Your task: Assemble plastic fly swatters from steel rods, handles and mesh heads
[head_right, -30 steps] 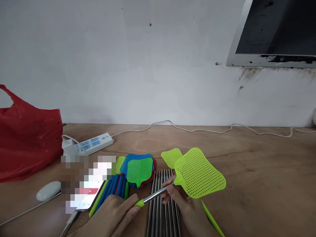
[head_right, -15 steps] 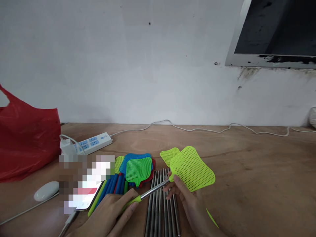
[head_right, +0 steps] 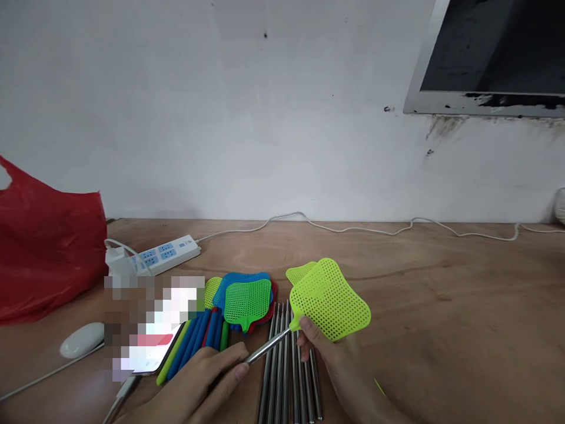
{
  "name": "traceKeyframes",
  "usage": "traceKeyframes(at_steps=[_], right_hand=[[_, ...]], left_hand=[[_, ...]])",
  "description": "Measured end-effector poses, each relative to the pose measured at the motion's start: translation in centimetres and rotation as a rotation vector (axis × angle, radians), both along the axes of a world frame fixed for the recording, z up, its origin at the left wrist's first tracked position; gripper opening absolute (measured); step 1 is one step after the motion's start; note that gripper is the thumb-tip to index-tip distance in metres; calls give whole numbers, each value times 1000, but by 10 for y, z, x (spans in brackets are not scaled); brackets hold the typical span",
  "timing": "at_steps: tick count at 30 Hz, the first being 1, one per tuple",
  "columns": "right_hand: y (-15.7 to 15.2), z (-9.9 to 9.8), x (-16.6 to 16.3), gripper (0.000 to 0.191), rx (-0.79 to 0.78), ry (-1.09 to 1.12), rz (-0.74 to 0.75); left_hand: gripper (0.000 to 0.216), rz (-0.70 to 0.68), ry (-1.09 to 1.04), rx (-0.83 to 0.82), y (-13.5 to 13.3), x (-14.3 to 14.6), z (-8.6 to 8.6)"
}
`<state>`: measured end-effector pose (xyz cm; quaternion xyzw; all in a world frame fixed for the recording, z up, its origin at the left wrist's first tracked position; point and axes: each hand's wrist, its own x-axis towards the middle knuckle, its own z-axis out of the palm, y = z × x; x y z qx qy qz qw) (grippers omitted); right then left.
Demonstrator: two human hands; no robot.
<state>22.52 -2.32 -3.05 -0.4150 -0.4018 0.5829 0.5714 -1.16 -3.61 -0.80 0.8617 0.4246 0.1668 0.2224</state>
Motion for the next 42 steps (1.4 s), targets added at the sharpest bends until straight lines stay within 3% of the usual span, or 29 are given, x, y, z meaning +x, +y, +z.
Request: traceKeyframes(at_steps=[5,9,16,22,29,34,38,42], right_hand=[[-1,5,-1,32,-72,151,10],[1,6,0,29,-65,173,25],[11,24,14,31,-64,274,-172],[15,18,14,38,-10,6,-149],[20,15,19,46,-59,-253,-133],[22,19,20,43,-19,-231,-105],[24,13,21,44,-126,-172,-102],[24,6,19,44,-246,-91,-195]], left_hand=[[46,-10,-42,-195,-1,-1,5],[47,-13,-130,-210,-2,-4,3],[46,19,-100,-273,1,-2,6],[44,86,-137,-271,2,-1,-1],[44,137,-191,-203,4,-4,-3],[44,152,-210,-183,5,-5,-2],[44,155,-207,-192,5,-5,-4],[44,163,-203,-202,5,-4,-3]])
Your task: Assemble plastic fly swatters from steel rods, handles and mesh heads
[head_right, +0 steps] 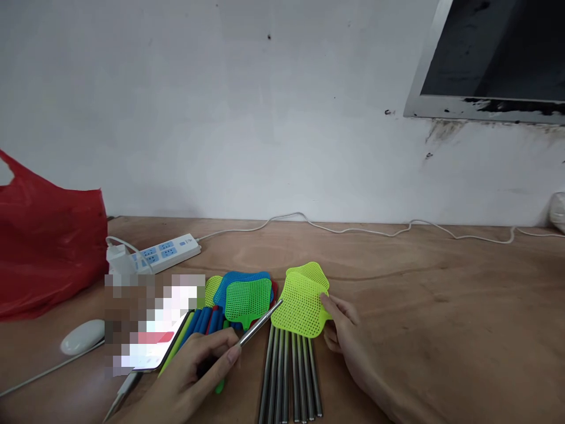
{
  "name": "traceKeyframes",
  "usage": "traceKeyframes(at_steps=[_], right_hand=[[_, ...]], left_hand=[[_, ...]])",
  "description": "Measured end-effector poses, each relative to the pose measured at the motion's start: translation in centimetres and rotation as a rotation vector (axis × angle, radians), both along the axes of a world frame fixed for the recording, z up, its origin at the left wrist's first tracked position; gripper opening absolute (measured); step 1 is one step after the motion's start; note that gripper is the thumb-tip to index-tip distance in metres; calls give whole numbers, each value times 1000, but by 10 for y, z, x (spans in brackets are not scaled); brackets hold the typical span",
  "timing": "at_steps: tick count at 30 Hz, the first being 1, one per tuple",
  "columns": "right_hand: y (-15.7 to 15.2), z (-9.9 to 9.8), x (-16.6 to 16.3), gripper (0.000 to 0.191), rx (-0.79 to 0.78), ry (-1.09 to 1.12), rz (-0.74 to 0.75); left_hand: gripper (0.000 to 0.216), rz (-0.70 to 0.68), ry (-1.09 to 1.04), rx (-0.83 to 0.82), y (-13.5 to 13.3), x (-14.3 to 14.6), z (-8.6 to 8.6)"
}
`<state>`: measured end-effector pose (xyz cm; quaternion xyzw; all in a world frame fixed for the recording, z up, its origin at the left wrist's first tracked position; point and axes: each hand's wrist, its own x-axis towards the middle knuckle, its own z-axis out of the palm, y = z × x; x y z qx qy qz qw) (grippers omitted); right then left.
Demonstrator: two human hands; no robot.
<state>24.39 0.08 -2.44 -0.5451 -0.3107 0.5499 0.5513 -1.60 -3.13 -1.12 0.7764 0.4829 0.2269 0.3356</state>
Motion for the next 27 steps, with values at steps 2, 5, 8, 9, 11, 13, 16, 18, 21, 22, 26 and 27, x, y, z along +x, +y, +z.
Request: traceKeyframes(at_steps=[2,5,8,9,11,13,16,18,21,22,26,27], right_hand=[[-1,0,-2,40,-20,15,-1],[-3,5,-4,35,-6,28,91],[-2,8,-2,35,35,-13,167],[-1,8,-2,36,55,-30,174],[1,5,0,40,87,-52,159],[3,1,0,45,104,-50,139],[6,2,-3,46,125,-28,151],[8,8,-7,44,124,-9,222],[11,17,-10,40,80,-40,459],[13,18,-10,41,76,-85,495],[19,12,-4,43,162,-201,418],[20,10,-2,43,176,-209,427]], left_hand=[[44,7,5,-1,1,1,2],[44,17,0,-11,1,1,4],[45,29,-23,-27,1,1,4],[45,31,-29,-32,1,1,4],[45,43,-36,-31,1,1,4],[44,66,-42,-25,1,1,5],[45,94,-76,-16,1,3,5],[45,98,-111,-22,2,4,7],[46,106,-134,-19,3,5,11],[46,110,-135,-8,4,6,13],[48,105,-140,16,5,6,12],[48,96,-137,12,5,6,10]])
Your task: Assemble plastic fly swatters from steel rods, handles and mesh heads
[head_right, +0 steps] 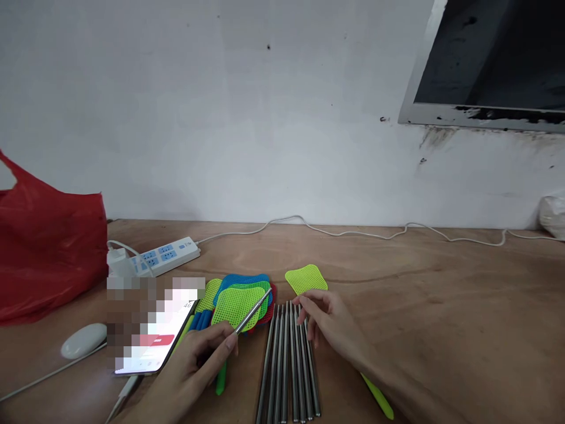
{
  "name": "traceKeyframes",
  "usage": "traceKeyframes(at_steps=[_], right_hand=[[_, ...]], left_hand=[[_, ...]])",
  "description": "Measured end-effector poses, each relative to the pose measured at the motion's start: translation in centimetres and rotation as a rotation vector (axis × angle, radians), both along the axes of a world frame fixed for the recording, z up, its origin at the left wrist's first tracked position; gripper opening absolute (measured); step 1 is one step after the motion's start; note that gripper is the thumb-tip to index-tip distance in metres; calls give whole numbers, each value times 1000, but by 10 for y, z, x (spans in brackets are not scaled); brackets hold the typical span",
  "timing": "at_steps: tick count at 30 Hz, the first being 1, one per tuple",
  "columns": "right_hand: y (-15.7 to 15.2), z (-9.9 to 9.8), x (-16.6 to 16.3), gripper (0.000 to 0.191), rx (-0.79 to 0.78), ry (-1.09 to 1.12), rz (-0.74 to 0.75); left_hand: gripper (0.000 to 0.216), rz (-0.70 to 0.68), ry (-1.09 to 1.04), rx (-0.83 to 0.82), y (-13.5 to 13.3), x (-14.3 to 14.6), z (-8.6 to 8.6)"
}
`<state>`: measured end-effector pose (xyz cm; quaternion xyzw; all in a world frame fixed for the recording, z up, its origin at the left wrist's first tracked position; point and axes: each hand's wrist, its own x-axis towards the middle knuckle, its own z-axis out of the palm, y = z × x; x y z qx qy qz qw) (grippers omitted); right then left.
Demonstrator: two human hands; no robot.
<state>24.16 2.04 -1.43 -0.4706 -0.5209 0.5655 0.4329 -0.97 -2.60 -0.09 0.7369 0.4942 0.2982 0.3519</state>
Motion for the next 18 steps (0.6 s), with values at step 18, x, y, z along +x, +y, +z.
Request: traceKeyframes(at_steps=[18], right_hand=[[-24,-8,-26,25,172,228,259]], left_hand=[[36,-139,66,117,-8,-2,-12]])
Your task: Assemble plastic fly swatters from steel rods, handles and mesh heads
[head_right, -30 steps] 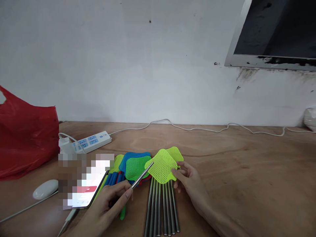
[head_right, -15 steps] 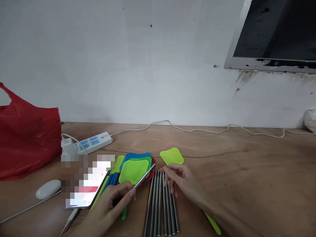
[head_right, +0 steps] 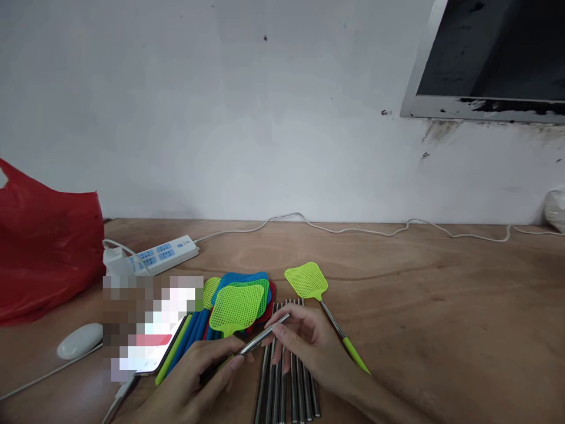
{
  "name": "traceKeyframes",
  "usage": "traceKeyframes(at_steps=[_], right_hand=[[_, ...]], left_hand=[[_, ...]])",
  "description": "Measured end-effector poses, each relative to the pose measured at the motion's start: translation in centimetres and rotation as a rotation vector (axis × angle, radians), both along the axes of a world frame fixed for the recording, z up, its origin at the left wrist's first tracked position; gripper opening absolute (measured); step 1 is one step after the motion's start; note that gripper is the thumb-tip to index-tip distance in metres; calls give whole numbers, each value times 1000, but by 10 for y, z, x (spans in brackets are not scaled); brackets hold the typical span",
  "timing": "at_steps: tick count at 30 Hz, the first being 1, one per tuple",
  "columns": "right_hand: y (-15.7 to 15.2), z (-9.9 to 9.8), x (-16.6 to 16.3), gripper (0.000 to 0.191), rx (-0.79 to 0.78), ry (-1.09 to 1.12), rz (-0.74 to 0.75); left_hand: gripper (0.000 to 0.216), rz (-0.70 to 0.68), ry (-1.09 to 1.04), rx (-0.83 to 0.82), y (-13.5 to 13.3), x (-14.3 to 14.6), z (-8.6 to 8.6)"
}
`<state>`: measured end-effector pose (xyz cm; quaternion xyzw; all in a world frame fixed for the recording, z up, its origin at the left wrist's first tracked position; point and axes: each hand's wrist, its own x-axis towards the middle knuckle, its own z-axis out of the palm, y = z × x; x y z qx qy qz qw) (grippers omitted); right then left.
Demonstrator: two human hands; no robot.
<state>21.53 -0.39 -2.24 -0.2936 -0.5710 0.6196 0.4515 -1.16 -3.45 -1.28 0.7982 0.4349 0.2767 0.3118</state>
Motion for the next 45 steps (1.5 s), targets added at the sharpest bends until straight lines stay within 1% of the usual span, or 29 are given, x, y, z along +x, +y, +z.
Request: traceKeyframes(at_steps=[4,9,11,14,17,19,20,23,26,29,32,35,39,42,45], right_hand=[[-8,2,-1,22,47,-42,-53],[-14,-2,1,18,172,-87,-137],[-15,-4,1,16,212,-95,-159],[-16,-8,2,15,233,-84,-167],[-15,-12,3,12,231,-61,-152],[-14,-13,4,10,230,-61,-141],[-14,-14,4,10,227,-64,-137],[-16,-14,4,10,227,-74,-136],[-19,-15,1,12,239,-94,-149],[-21,-14,0,14,262,-112,-155],[-21,-14,0,15,257,-109,-174],[-19,-13,0,16,197,-70,-229],[-18,-12,2,21,70,-22,-264],[-18,-11,4,24,-13,2,-215],[-19,-11,3,27,-70,13,-126]], left_hand=[[34,-50,34,-38,0,0,3],[43,-56,73,-130,2,3,8],[45,-68,71,-198,2,3,10],[49,-108,1,-392,2,1,14],[55,-132,-146,-697,3,-2,18],[60,-145,-155,-837,5,-3,21],[62,-152,-132,-868,5,-4,23],[69,-157,-59,-883,7,-4,27],[72,-97,-15,-900,8,-6,26],[68,-49,24,-951,9,-10,22],[63,-44,7,-1039,10,-10,19],[59,-99,-93,-1106,10,-6,21],[51,-119,-182,-1118,8,-1,21],[46,-98,-203,-1116,6,-1,13],[46,-83,-219,-1108,4,-2,8]])
